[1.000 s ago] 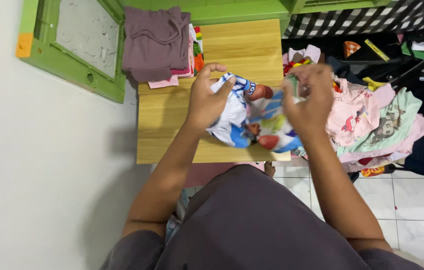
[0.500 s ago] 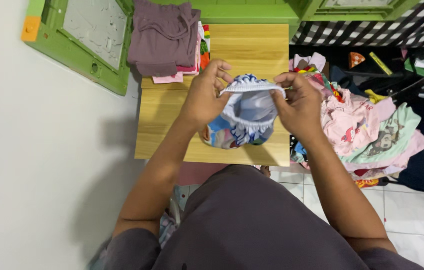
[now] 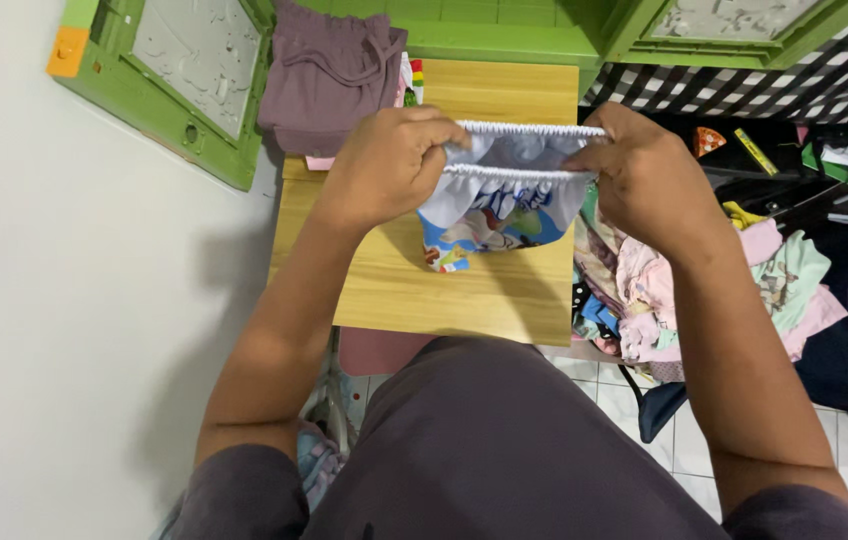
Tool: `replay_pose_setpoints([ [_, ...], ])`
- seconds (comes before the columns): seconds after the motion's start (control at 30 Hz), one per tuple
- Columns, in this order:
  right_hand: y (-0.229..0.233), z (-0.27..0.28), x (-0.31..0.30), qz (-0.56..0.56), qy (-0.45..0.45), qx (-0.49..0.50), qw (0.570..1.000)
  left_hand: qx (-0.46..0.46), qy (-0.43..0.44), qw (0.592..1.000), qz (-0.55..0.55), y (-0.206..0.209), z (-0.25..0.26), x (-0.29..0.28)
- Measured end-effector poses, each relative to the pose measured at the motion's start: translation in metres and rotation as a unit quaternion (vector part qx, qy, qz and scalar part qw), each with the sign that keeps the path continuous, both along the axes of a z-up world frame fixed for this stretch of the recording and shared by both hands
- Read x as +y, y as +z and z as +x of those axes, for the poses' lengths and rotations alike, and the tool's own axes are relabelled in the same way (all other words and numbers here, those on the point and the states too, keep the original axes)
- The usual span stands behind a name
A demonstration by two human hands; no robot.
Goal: The person folds several small clothing items, including patterned shorts and solid-colored pants, by laying them one at a time on a wooden board and performing multiple folds by hand.
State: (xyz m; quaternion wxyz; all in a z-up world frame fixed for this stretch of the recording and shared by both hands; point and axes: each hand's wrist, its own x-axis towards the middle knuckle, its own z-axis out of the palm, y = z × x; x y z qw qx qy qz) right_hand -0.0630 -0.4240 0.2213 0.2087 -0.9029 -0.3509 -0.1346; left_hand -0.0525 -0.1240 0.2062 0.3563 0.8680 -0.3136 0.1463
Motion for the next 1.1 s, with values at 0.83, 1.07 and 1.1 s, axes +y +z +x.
replay_pose_setpoints([
  [0.83, 0.012, 0.034, -0.034, 0.162, 0.010, -0.057, 0.985, 0.042, -0.030, 0.978, -0.202, 0.033, 0.035, -0.003],
  [1.07, 0.014, 0.033, -0.020, 0.133, 0.008, 0.024, 0.991, 0.167, 0.051, 0.977, -0.119, 0.022, 0.039, -0.005],
  [1.1, 0.016, 0.033, -0.021, 0.134, 0.019, 0.030, 0.990, 0.146, -0.014, 0.980, -0.132, 0.018, 0.041, -0.003],
])
